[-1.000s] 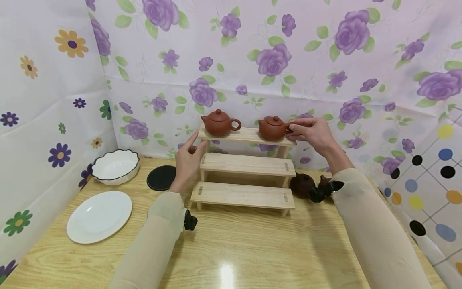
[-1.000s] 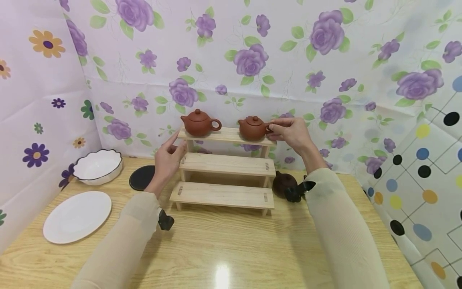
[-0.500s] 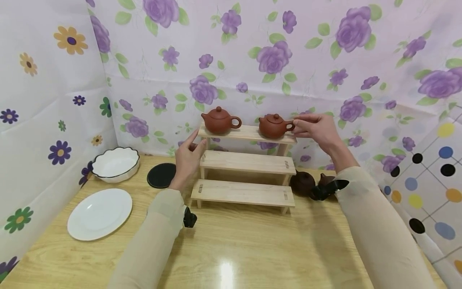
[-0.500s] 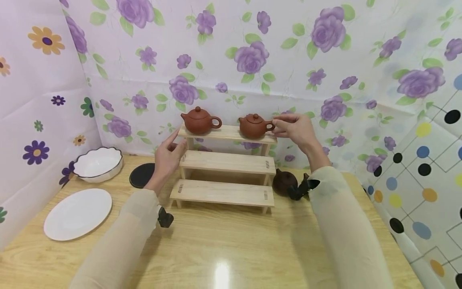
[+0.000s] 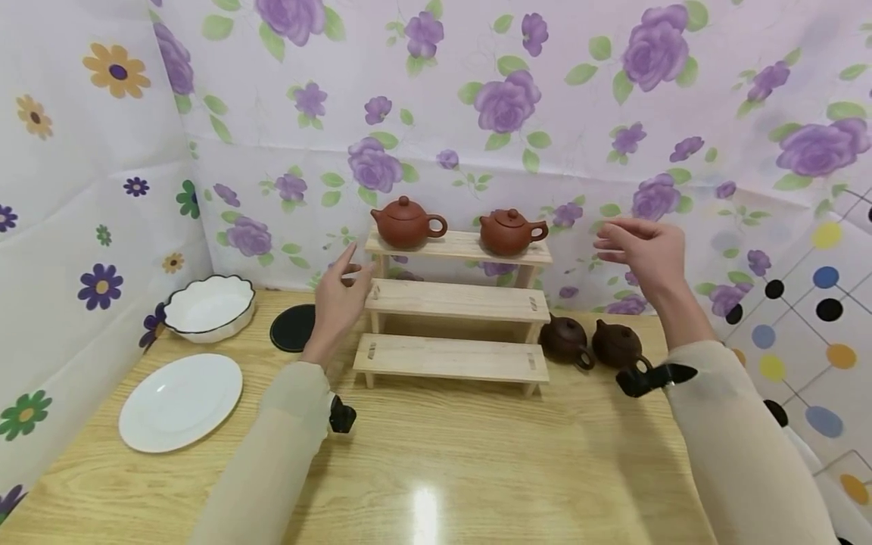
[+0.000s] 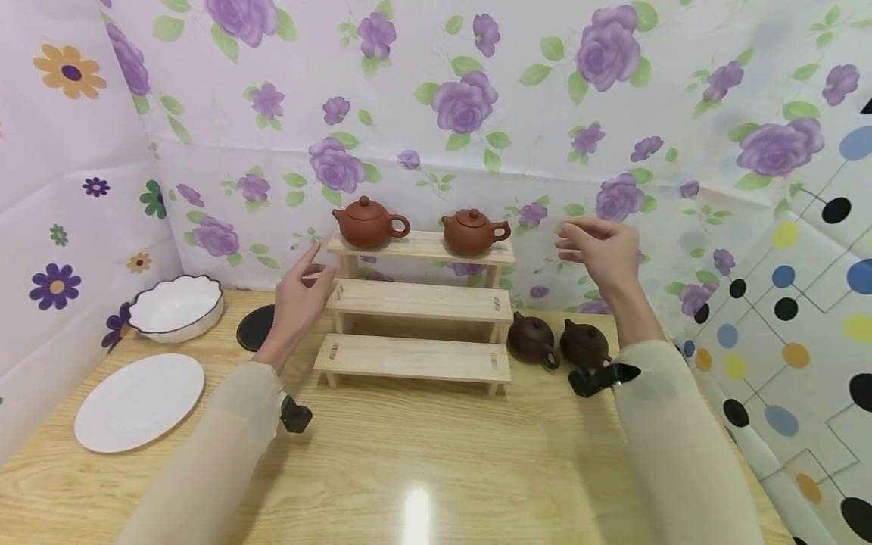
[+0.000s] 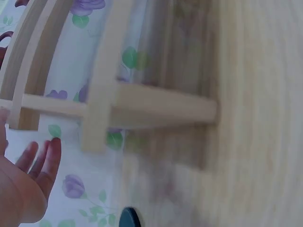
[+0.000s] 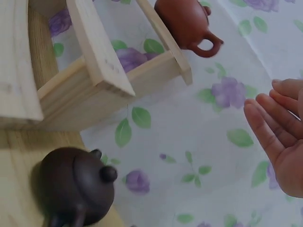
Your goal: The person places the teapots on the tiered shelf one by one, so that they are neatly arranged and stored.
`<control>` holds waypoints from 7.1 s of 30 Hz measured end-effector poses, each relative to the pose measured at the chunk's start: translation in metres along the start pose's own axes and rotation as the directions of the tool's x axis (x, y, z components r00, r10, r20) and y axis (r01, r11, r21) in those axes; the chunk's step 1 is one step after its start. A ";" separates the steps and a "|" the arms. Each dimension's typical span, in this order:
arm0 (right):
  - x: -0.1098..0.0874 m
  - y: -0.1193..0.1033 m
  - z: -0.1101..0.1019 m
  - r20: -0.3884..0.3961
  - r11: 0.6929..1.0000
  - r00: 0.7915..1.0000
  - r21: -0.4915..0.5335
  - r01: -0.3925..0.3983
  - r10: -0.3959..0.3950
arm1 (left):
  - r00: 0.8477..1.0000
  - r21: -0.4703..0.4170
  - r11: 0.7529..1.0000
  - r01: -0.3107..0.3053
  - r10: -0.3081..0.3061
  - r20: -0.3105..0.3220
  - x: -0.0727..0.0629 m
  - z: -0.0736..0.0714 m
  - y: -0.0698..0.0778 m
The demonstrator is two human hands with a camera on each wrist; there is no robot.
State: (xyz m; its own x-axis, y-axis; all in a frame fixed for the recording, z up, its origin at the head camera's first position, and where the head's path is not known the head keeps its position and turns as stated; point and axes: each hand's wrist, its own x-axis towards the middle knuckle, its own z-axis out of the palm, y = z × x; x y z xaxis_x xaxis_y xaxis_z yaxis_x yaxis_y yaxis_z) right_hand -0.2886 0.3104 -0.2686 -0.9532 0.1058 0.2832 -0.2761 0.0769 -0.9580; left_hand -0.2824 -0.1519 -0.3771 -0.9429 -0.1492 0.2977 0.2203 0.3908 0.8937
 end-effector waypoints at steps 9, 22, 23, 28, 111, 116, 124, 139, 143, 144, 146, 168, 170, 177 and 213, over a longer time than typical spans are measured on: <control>-0.053 0.029 -0.030 -0.052 0.999 0.997 -0.006 -0.050 0.050 | 0.993 -0.002 0.997 0.071 -0.070 0.092 -0.030 -0.016 -0.006; -0.103 0.095 -0.033 -0.178 0.997 0.981 0.032 -0.071 0.075 | 0.983 -0.049 0.995 0.087 -0.078 0.168 -0.056 -0.007 -0.015; -0.105 0.099 -0.032 -0.201 0.996 0.976 0.017 -0.083 0.085 | 0.984 -0.053 0.995 0.084 -0.075 0.163 -0.057 -0.006 -0.016; -0.111 0.114 -0.028 -0.262 0.981 0.953 -0.073 -0.177 0.153 | 0.990 -0.059 0.995 0.084 -0.076 0.122 -0.058 -0.002 -0.018; -0.119 0.108 -0.011 -0.094 0.902 0.987 -0.402 -0.158 0.131 | 0.995 -0.087 0.991 0.101 -0.100 0.014 -0.064 0.004 -0.021; -0.119 0.097 -0.012 -0.093 0.910 0.986 -0.380 -0.166 0.142 | 0.995 -0.094 0.991 0.096 -0.095 0.010 -0.063 0.003 -0.021; -0.121 0.079 -0.011 -0.117 0.881 0.987 -0.447 -0.153 0.112 | 0.995 -0.093 0.990 0.103 -0.102 0.013 -0.063 0.004 -0.022; -0.120 0.052 -0.007 -0.091 0.901 0.996 -0.429 -0.060 0.023 | 0.993 -0.118 0.986 0.117 -0.116 0.021 -0.064 0.005 -0.021; -0.117 0.048 -0.006 -0.077 0.904 0.997 -0.426 -0.037 0.005 | 0.993 -0.124 0.985 0.121 -0.121 0.013 -0.064 0.004 -0.019; -0.116 0.046 -0.005 -0.074 0.906 0.997 -0.422 -0.032 0.001 | 0.993 -0.122 0.985 0.121 -0.121 0.012 -0.064 0.004 -0.019; -0.113 0.042 -0.002 -0.065 0.909 0.998 -0.416 -0.022 -0.005 | 0.992 -0.122 0.985 0.124 -0.123 0.015 -0.064 0.004 -0.019; -0.076 0.020 0.070 0.237 0.976 0.972 -0.209 0.054 -0.003 | 0.994 -0.127 0.985 0.113 -0.112 0.018 -0.065 0.003 -0.020; -0.073 0.021 0.077 0.260 0.979 0.966 -0.198 0.058 -0.005 | 0.993 -0.130 0.985 0.114 -0.113 0.014 -0.065 0.003 -0.020; -0.062 0.025 0.101 0.317 0.990 0.948 -0.142 0.023 0.024 | 0.992 -0.145 0.981 0.129 -0.127 0.022 -0.065 0.004 -0.019; -0.032 0.036 0.191 0.407 0.975 0.906 -0.221 -0.022 0.112 | 0.989 -0.153 0.977 0.147 -0.149 0.003 -0.063 0.003 -0.019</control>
State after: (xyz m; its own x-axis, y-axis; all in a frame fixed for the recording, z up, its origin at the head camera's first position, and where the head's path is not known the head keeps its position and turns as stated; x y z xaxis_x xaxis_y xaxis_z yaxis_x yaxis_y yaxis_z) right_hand -0.2917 0.1202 -0.3204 -0.9451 -0.2991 0.1314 -0.2216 0.2913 -0.9306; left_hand -0.2284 -0.1472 -0.4140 -0.9660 -0.2029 0.1604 0.1144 0.2210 0.9685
